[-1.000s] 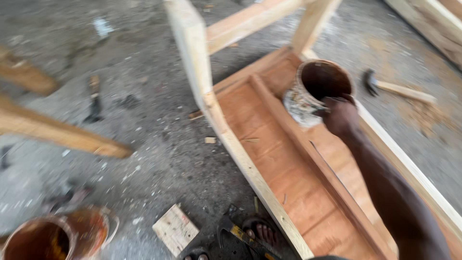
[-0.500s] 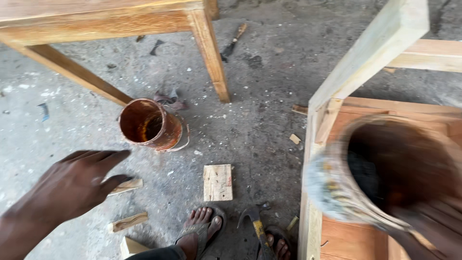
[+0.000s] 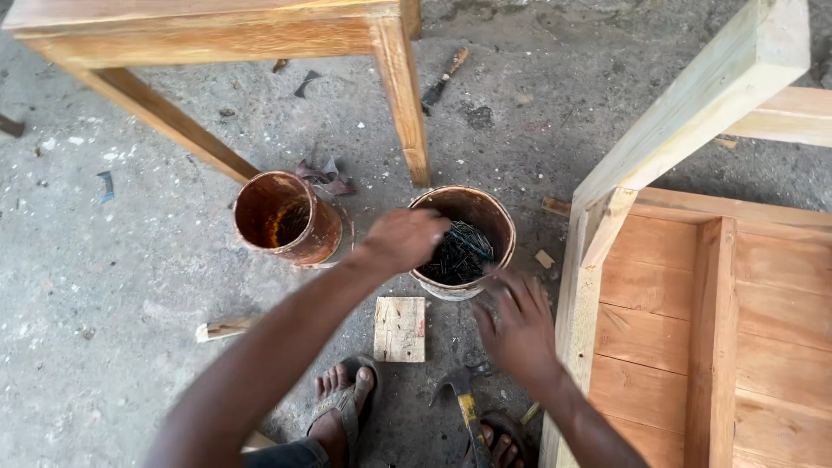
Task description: The person nails a long wooden strip onto the edge of a wooden frame using a hammer and nails taken from a container.
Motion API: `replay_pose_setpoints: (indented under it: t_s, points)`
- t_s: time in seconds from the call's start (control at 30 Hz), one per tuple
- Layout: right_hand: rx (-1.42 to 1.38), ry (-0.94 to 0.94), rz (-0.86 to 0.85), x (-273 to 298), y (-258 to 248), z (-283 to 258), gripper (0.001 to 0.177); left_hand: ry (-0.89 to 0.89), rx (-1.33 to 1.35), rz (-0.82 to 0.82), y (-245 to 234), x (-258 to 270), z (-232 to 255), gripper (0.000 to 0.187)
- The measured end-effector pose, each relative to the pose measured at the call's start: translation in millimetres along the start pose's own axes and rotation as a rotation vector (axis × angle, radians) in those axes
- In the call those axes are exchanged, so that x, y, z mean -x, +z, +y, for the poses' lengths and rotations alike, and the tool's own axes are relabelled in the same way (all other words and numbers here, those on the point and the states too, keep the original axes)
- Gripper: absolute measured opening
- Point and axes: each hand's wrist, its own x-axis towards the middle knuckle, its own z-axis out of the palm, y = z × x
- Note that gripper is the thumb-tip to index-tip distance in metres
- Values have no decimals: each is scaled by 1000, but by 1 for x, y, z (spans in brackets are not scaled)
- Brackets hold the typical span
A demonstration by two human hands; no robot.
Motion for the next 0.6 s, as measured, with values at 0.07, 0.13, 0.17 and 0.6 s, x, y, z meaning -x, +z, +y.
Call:
replay_pose_setpoints:
  t_s: [0.07, 0.13, 0.17, 0.6]
  points:
    - [6, 130, 46, 47, 11, -13, 22, 13, 93, 39, 37, -59, 0, 21]
    - [-109, 297, -304, 109, 30, -25, 33, -48, -37, 15, 88, -129, -3, 35]
    - [-103, 323, -304, 142, 41, -30, 33, -26, -41, 3, 128, -155, -15, 35]
    - [-203, 695, -639, 232, 85, -54, 47, -83, -281, -84, 111, -154, -14, 41]
